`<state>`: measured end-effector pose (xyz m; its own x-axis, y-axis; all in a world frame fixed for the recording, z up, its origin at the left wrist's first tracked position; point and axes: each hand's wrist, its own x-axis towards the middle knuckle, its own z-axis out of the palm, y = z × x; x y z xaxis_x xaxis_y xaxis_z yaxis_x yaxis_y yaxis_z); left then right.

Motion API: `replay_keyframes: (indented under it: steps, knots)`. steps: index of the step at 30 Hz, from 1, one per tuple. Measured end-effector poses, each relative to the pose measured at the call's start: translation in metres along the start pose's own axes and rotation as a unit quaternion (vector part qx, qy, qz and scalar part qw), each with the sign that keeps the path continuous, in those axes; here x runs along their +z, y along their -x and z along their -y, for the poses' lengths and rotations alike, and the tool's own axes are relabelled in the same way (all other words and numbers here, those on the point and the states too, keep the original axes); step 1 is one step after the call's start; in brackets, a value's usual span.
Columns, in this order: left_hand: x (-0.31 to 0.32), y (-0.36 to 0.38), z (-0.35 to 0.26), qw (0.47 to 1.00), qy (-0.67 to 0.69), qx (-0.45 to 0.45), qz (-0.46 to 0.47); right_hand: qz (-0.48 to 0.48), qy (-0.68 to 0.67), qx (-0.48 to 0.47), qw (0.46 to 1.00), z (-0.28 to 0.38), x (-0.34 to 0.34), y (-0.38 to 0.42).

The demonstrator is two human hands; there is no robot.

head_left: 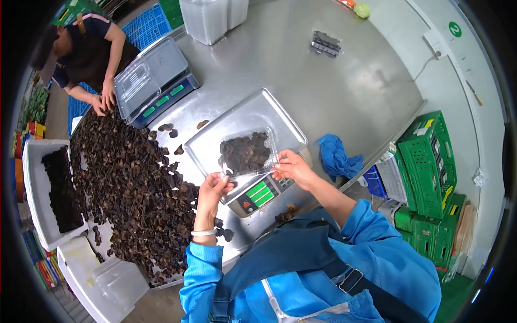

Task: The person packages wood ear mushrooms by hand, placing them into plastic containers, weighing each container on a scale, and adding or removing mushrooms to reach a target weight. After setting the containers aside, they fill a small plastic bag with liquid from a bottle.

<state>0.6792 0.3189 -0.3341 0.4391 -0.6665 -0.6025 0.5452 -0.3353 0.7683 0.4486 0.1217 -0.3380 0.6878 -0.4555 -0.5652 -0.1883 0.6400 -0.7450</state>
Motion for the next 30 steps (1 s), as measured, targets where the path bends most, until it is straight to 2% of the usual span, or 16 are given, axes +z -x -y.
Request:
replay_keyframes:
  steps: [3,6,8,10,11,12,13,16,17,18,20,22,25,28,29,30]
  knots:
    - [-0.006,-0.01,0.016,0.999,-0.022,0.048,0.001,0.011,0.021,-0.004,1.0,0.0,0.003,-0.003]
    - [0.013,0.011,-0.009,0.998,-0.017,0.051,-0.009,0.026,0.031,-0.041,0.998,0.01,0.0,0.001]
    - [-0.001,0.019,-0.01,0.984,-0.017,0.166,0.055,0.0,0.04,-0.1,0.994,0.026,-0.023,0.009]
    - [-0.04,0.045,-0.022,0.971,-0.114,0.204,-0.048,-0.029,-0.025,-0.175,0.984,0.042,-0.071,0.01]
    - [-0.064,0.066,-0.03,0.935,-0.207,0.229,-0.175,0.023,-0.091,-0.227,0.969,0.043,-0.117,-0.004]
    - [-0.092,0.08,-0.034,0.9,-0.205,0.289,-0.255,0.0,-0.155,-0.238,0.959,0.053,-0.158,-0.013]
    - [-0.119,0.109,-0.043,0.897,-0.192,0.23,-0.324,-0.027,-0.217,-0.249,0.943,0.062,-0.178,-0.023]
    - [-0.261,0.171,0.006,0.751,-0.278,0.221,-0.557,-0.108,-0.276,-0.248,0.922,0.117,-0.101,-0.017]
    - [-0.285,0.205,0.005,0.702,-0.297,0.23,-0.605,-0.12,-0.208,-0.213,0.947,0.122,-0.079,-0.023]
    - [-0.319,0.239,0.01,0.636,-0.379,0.17,-0.65,-0.082,-0.139,-0.195,0.967,0.118,-0.063,-0.03]
    - [-0.397,0.297,0.035,0.459,-0.536,0.119,-0.699,-0.009,-0.001,-0.155,0.988,0.1,-0.03,-0.041]
    - [-0.437,0.347,0.041,0.453,-0.57,0.019,-0.685,0.038,0.113,-0.154,0.981,0.084,0.022,-0.041]
    - [-0.497,0.397,0.065,0.443,-0.64,-0.029,-0.627,0.109,0.232,-0.171,0.951,0.05,0.092,-0.029]
    - [-0.53,0.425,0.05,0.601,-0.59,-0.036,-0.539,0.157,0.278,-0.15,0.936,0.006,0.144,-0.013]
    - [-0.529,0.426,0.046,0.622,-0.569,0.042,-0.536,0.173,0.287,-0.134,0.933,-0.01,0.158,-0.007]
    - [-0.521,0.429,0.037,0.629,-0.556,0.039,-0.542,0.185,0.304,-0.112,0.928,-0.026,0.171,-0.001]
